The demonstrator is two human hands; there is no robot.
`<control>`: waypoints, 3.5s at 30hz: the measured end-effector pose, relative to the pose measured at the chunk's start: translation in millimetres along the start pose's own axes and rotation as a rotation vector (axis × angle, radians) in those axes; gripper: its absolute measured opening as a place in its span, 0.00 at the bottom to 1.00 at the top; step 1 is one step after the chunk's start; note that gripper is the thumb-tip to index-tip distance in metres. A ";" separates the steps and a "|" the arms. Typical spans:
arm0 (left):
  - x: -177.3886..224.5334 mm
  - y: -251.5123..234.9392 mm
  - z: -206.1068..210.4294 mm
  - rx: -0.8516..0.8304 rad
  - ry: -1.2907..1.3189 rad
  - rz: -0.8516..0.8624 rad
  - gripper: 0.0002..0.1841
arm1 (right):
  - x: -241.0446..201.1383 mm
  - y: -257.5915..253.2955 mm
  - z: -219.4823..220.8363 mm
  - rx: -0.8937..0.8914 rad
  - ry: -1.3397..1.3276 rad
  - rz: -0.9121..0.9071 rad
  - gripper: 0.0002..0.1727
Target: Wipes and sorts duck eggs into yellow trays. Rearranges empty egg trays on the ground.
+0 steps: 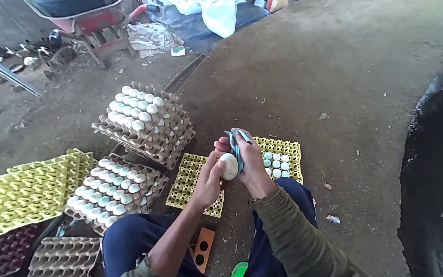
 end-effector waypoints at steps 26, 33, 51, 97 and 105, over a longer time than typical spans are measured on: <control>-7.9 -5.9 -3.1 0.380 -0.707 -0.052 0.25 | 35.3 4.4 9.6 -0.052 0.427 -0.112 0.12; -15.5 -2.9 -5.8 0.323 -0.983 0.029 0.24 | 36.6 0.4 1.4 0.050 0.292 0.086 0.10; -0.1 5.3 0.9 -0.008 0.647 -0.062 0.32 | -21.5 1.6 -10.3 -0.034 0.084 -0.298 0.19; -2.0 8.3 -0.1 0.317 0.050 -0.103 0.29 | 47.1 20.7 13.9 -0.305 0.920 -0.564 0.19; -1.4 10.4 -9.3 0.097 -0.417 0.025 0.33 | 42.9 5.9 7.3 -0.130 0.058 0.075 0.23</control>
Point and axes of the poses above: each hand's wrist, its own y-axis away from the middle knuckle, its own z-axis out of the palm, x = y × z, the point moved 2 cm from there along -y, towards the middle knuckle, and after that the axes turned 14 degrees about -x, right-handed, at the moved point
